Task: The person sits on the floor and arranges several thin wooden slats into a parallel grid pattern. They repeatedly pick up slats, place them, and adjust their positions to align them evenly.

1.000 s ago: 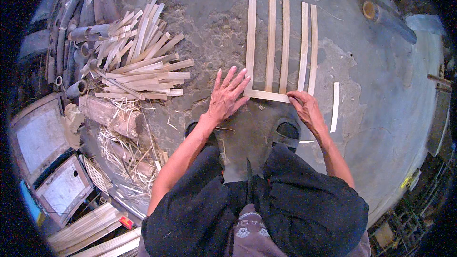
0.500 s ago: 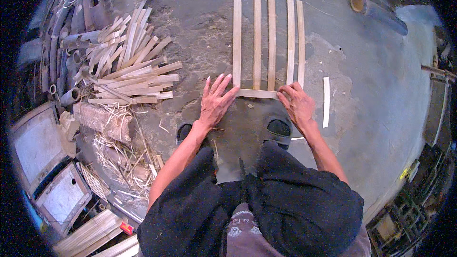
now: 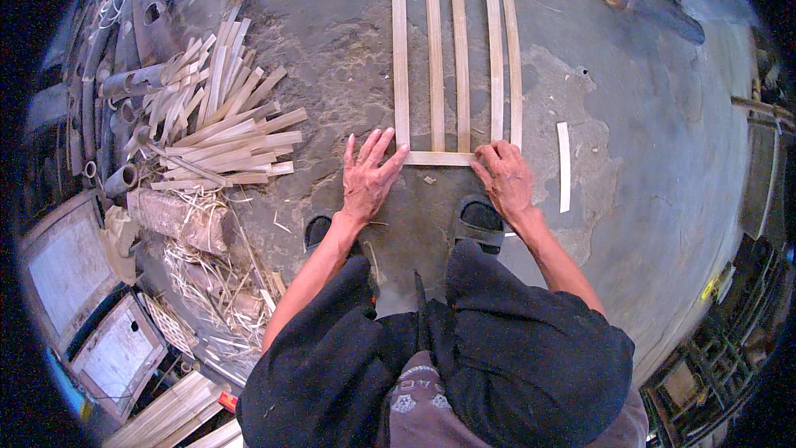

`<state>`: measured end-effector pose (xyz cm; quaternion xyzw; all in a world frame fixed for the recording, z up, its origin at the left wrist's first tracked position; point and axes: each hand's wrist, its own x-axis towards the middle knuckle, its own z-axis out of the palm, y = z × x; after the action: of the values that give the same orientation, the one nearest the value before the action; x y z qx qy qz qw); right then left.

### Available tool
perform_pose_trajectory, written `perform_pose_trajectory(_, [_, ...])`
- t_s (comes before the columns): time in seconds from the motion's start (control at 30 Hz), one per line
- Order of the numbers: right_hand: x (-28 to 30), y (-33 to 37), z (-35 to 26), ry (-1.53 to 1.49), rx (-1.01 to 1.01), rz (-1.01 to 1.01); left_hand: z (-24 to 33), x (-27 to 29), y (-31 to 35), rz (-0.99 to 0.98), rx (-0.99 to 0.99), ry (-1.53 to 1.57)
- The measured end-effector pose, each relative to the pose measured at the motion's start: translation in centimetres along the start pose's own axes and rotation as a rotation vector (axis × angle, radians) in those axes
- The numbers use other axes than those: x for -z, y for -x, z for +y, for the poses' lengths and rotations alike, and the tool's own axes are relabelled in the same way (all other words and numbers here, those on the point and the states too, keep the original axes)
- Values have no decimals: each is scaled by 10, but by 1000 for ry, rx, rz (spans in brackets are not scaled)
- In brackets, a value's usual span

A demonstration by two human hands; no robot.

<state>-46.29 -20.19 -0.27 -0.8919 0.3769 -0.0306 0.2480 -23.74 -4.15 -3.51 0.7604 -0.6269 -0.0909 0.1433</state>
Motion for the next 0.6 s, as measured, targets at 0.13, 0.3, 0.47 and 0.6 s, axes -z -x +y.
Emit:
perform_pose_trajectory(0.13, [-6,1,4,-5,39,56,3,3,-3,3,4,6])
perform_pose_trajectory(0.3, [0,0,-1,-15,64,65,1,1,0,-9,14,-11])
perform_pose_trajectory(0.47, [-3,2,2,14,90,83,1,4,-1,-29,15,28])
perform_pose_trajectory(0.6, [-4,4,6,18,119,100,3,11,-2,-57,100,173])
